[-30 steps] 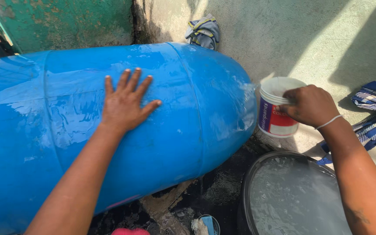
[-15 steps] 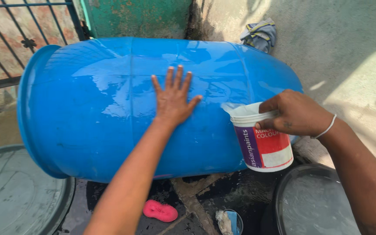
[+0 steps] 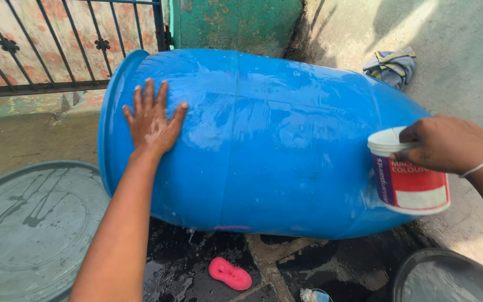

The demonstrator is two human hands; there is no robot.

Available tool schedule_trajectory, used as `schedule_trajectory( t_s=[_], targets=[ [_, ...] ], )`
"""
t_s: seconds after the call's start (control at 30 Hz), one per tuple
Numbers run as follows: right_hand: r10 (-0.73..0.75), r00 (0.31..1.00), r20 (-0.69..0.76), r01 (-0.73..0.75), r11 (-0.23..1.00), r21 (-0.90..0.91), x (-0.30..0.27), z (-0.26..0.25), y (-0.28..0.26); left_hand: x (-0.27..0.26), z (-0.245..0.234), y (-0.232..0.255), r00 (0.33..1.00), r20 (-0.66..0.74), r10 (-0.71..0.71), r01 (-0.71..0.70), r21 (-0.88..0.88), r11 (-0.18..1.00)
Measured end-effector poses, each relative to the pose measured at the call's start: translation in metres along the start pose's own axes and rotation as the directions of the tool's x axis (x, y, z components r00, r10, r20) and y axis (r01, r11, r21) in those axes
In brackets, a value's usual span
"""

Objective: The person cleans the exterior of a blue plastic barrel by pouring soapy water from a container over it and scrubbing the surface by hand.

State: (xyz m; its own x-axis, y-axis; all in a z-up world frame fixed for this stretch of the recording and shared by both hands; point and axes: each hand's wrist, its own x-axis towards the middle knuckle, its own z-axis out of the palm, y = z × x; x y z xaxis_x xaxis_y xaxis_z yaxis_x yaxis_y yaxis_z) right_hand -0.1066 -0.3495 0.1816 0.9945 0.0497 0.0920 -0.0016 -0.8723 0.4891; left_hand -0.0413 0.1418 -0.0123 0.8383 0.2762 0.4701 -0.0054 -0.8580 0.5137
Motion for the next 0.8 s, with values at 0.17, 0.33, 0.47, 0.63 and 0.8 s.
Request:
schedule_trajectory(
  t_s=[0.17, 0.33, 0.47, 0.63, 0.8],
  targets=[
    [-0.108, 0.958, 0.265, 0.080, 0.990, 0.116, -0.007, -0.015, -0.034, -0.020, 0.009, -0.055, 0.981, -0.196, 0.008, -0.044, -0.182, 0.982],
    [-0.354, 0.928, 0.112, 0.325, 0.921, 0.214, 0.013, -0.065, -0.098, 0.010, 0.035, 0.040, 0.997, -0.027, 0.078, -0.078, 0.021, 0.997],
    [-0.380, 0.920, -0.096, 0.386, 0.921, 0.053, 0.057, -0.100, -0.126, 0.037, 0.053, 0.122, 0.968, 0.082, 0.237, -0.243, 0.068, 0.968],
    [-0.166, 0.983, -0.079, 0.161, 0.985, -0.063, 0.110, -0.097, -0.085, 0.061, 0.060, 0.139, 0.927, 0.154, 0.343, -0.349, 0.017, 0.937],
    [0.041, 0.999, 0.023, -0.037, 0.989, -0.146, 0.126, -0.029, 0.003, 0.065, 0.038, 0.096, 0.932, 0.147, 0.332, -0.340, 0.027, 0.940]
  ],
)
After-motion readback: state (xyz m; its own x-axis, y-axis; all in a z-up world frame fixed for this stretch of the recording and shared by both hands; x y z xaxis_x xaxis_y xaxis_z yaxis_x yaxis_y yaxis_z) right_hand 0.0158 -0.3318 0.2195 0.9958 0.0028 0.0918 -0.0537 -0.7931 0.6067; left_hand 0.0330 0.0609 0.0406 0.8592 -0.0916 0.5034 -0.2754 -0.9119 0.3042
